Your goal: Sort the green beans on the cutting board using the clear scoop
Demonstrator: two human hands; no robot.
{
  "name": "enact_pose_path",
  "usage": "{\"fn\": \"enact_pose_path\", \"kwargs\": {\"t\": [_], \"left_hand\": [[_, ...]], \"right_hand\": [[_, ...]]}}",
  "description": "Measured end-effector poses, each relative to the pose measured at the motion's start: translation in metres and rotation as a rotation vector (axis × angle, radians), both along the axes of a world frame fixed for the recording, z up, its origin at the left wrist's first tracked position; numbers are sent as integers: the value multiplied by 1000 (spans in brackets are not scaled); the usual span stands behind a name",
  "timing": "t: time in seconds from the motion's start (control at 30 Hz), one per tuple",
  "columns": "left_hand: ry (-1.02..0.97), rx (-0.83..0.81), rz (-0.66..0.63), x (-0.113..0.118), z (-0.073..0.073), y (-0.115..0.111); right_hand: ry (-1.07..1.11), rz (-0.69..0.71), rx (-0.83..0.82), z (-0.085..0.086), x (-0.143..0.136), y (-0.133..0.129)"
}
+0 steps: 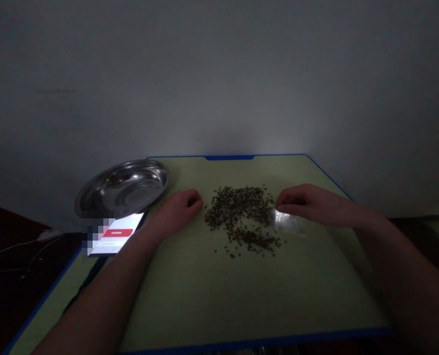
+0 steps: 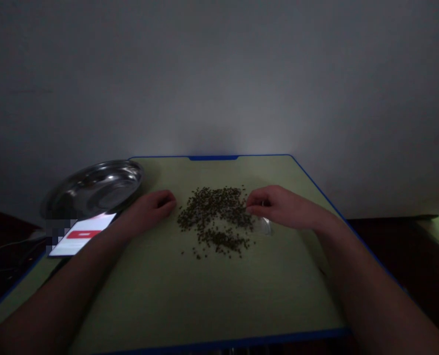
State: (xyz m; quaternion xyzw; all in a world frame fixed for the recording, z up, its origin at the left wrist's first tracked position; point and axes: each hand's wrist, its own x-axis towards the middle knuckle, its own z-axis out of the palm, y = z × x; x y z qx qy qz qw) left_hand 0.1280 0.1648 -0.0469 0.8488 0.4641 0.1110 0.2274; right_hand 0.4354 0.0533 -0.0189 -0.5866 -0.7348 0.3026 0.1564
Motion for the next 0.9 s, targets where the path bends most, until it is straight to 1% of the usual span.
{"fn": "enact_pose_path", "kwargs": {"t": [0.1,0.2,0.3,0.37,0.43,0.53,0.63,0.9], "left_hand": [[5,3,-7,0,0,0],[-11,6,-16,0,-2,2],[-10,8,-7,-1,-3,2],[-4,9,2,-1,-5,3],[-6,15,-5,-1,-6,3],[-10,20,-20,-2,-7,3],[-14,21,-15,-2,-7,2],[-13,27,-25,0,-5,0]], "right_hand": [[51,52,-75,4,0,-3],[107,72,-189,8,-11,-8],[129,106,-321,7,-23,-13],[113,146,-345,5,-30,-15],[83,177,-321,1,-36,-17],[22,176,-228,-5,-42,-16],[-16,152,-163,-8,-45,-14],[-29,43,-82,-11,-61,-11]]}}
